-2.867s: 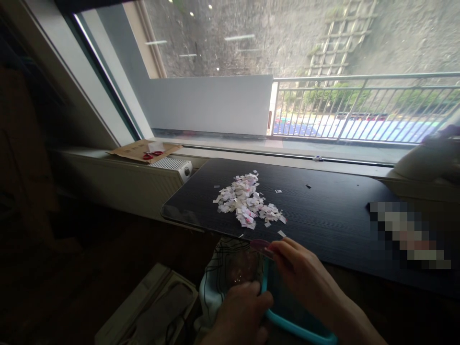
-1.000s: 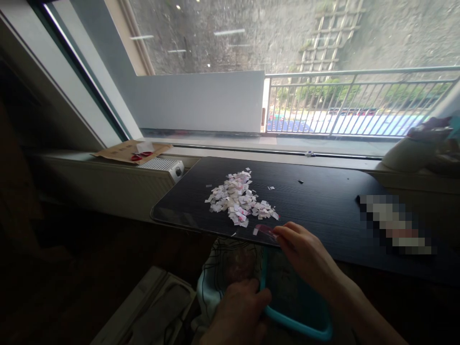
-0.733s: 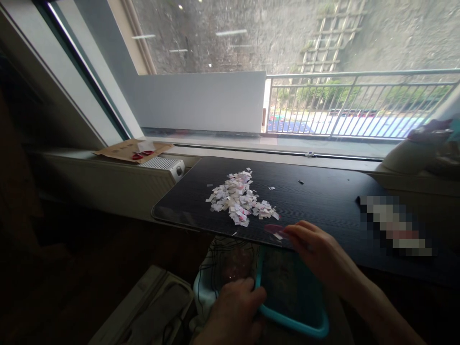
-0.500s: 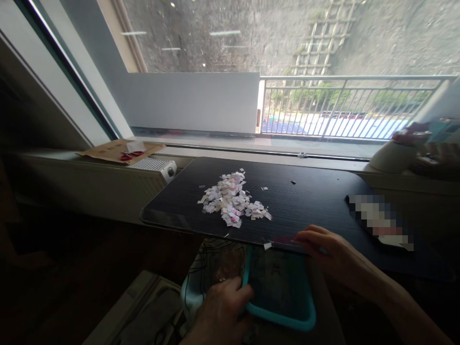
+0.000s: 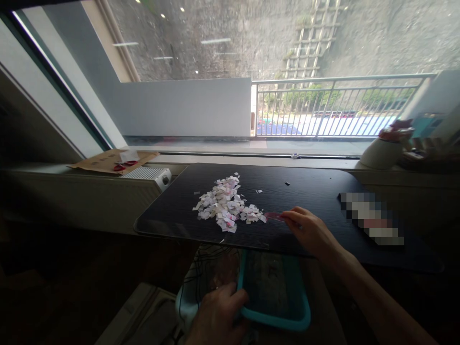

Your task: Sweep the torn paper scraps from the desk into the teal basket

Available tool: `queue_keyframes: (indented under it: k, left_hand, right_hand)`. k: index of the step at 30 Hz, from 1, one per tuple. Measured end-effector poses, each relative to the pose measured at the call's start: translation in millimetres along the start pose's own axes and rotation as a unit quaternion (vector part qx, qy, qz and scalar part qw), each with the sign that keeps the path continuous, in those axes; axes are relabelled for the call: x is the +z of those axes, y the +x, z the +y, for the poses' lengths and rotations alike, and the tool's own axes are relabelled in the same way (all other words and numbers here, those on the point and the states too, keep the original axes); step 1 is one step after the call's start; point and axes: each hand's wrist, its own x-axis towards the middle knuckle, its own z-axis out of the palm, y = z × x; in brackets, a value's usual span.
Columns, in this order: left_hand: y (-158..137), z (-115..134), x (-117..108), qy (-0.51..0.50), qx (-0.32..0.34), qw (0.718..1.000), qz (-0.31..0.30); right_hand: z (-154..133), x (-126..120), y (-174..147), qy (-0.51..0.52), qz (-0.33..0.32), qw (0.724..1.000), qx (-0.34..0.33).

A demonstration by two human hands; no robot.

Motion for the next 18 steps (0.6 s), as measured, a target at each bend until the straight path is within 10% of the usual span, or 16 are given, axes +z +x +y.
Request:
queue_keyframes:
  k: [18]
  left_hand:
    - [2.2, 7.4, -1.9, 0.023, 0.0, 0.999, -0.034]
  right_hand:
    - [-14.6, -11.9, -38.0, 0.022, -0.027, 0.997, 0.067]
